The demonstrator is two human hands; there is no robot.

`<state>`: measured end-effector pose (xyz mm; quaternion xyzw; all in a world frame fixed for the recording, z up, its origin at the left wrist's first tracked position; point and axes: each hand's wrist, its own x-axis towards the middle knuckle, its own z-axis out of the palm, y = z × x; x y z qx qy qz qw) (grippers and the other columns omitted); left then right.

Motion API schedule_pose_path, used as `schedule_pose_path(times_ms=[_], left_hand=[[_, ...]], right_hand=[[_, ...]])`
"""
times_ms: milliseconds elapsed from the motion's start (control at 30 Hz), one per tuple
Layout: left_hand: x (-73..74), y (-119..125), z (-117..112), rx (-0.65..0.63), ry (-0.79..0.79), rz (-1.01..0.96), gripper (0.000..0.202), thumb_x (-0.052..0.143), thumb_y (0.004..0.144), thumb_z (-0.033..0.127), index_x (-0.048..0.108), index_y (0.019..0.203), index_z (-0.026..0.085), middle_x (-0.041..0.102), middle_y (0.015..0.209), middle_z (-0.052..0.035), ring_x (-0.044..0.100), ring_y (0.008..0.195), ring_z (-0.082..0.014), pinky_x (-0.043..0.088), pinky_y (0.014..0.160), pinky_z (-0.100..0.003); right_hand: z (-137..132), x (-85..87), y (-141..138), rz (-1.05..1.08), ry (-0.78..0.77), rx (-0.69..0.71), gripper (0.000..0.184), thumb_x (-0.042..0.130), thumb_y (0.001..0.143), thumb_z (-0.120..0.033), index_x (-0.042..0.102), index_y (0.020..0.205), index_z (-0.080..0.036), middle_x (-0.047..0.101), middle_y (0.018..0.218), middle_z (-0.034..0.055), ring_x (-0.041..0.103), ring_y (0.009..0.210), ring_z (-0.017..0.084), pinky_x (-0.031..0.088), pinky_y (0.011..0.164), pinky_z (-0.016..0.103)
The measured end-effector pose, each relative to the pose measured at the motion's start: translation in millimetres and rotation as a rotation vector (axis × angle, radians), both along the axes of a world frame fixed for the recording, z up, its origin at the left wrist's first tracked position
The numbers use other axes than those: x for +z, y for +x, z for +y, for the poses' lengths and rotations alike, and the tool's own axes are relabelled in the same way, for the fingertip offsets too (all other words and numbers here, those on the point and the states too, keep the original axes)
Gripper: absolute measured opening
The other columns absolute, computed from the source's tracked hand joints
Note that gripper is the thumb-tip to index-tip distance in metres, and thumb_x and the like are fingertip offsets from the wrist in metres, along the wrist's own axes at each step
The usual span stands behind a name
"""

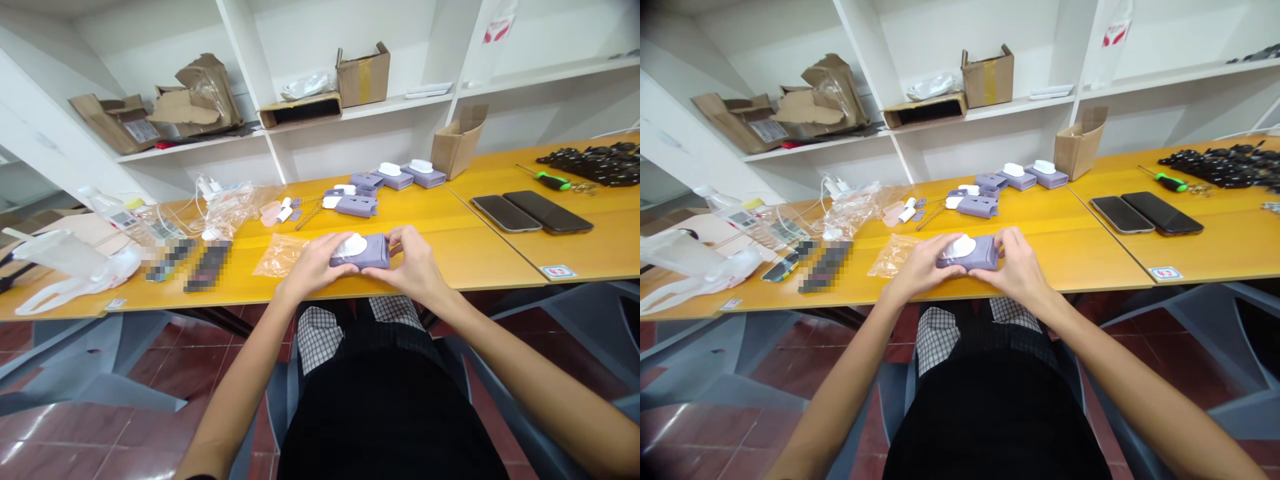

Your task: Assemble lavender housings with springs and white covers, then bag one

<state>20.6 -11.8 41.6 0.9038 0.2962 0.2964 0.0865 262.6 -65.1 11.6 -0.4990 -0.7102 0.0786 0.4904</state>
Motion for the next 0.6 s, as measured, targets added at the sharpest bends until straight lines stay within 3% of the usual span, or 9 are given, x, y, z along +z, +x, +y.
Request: schedule_pose_path(times_ms=[133,333,467,600], left_hand=[[-7.9,5,1,0.019,0.045,-0.074,0.066,0.085,0.089,0.04,0.056,0.147,0.027,0.069,0.14,-0.0132,0.067,0.129,-0.0317,0.054,0.111,-0.052],[-17.3,14,4,0.01,0.127,-0.106,0.061,0.087,0.087,0.04,0.061,0.14,0.023,0.071,0.136,-0.0137,0.07,0.125,-0.0306,0.056,0.108,-0.048],[-19.0,15,5,0.022,0.161,-0.057,0.056,0.083,0.09,0.041,0.063,0.138,0.022,0.073,0.134,-0.0138,0.071,0.123,-0.0307,0.057,0.106,-0.049],[-20.3,17,2,0.011,0.149,0.014,0.051,0.081,0.092,0.036,0.063,0.138,0.022,0.076,0.127,-0.0114,0.074,0.115,-0.0288,0.059,0.1,-0.046]], right_hand=[[2,-7.4,-8,0.151,-0.053,-0.009,0.047,0.086,0.078,-0.059,0.051,0.087,-0.028,0.064,0.091,0.0072,0.068,0.101,0.035,0.062,0.09,0.058],[1,-13.9,-13,0.402,-0.201,0.084,0.046,0.086,0.077,-0.049,0.045,0.084,-0.029,0.073,0.103,0.0086,0.071,0.116,0.036,0.064,0.093,0.06],[3,-22.4,-22,0.36,-0.228,0.124,0.036,0.076,0.085,-0.043,0.044,0.084,-0.029,0.072,0.096,0.0058,0.074,0.106,0.033,0.063,0.093,0.057],[5,-25.9,-31,0.218,-0.229,0.277,0.017,0.061,0.09,-0.026,0.045,0.092,-0.029,0.071,0.093,0.0036,0.074,0.097,0.029,0.06,0.09,0.051]])
